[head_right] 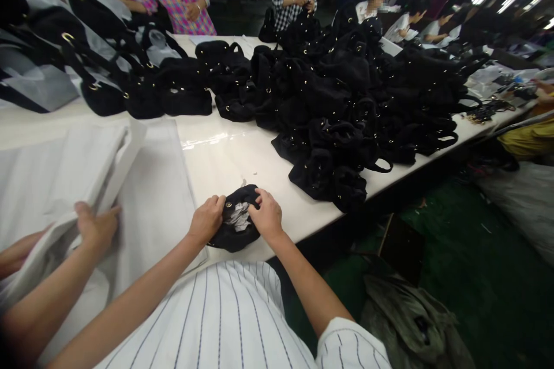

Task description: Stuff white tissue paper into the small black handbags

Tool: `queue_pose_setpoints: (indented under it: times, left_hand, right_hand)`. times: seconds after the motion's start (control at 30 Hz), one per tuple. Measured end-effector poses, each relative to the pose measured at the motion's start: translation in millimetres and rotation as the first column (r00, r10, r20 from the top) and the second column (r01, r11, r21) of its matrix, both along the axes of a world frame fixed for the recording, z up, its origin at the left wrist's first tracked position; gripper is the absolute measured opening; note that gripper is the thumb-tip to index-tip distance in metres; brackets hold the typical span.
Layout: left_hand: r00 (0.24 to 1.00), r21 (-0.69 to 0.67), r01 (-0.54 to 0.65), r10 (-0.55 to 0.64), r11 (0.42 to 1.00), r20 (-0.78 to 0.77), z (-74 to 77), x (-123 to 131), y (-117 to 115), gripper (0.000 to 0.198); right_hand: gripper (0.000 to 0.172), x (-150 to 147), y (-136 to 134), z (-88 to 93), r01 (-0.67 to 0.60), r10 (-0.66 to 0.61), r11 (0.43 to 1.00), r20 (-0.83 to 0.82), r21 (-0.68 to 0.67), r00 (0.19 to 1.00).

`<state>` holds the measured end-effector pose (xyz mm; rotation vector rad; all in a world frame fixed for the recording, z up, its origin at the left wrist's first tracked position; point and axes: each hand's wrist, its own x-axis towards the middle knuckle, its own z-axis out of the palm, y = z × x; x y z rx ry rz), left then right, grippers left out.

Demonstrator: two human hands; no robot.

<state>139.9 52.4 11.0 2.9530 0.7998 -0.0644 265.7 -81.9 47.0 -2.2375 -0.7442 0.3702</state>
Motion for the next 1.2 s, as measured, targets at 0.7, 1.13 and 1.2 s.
queue_pose_setpoints:
  times: [0.7,1.13,1.2]
  left_hand:
    - [1.000,0.011,0.031,-0.031,0.999,-0.001,6.3,26.7,3.0,0.027]
    - [0.890,-0.480,-0.241,0.390,0.844,0.237,-5.3,36.4,16.2,0.025]
    - [0.867,-0.498,-0.313,0.458,0.808,0.198,-3.9,36.6,18.6,0.026]
  right_hand:
    - [0.039,0.6,22.1,-31.8,-0.717,0.874,0.481,0.213,-0.504,0.437]
    - [0.041,-17.0,3.1,-44.3,-0.655,0.792,0.606,0.265,-0.451,0.550]
    - [0.039,-17.8,7.5,-43.3,-0.660,0.783,0.616,0.240,-0.431,0.574]
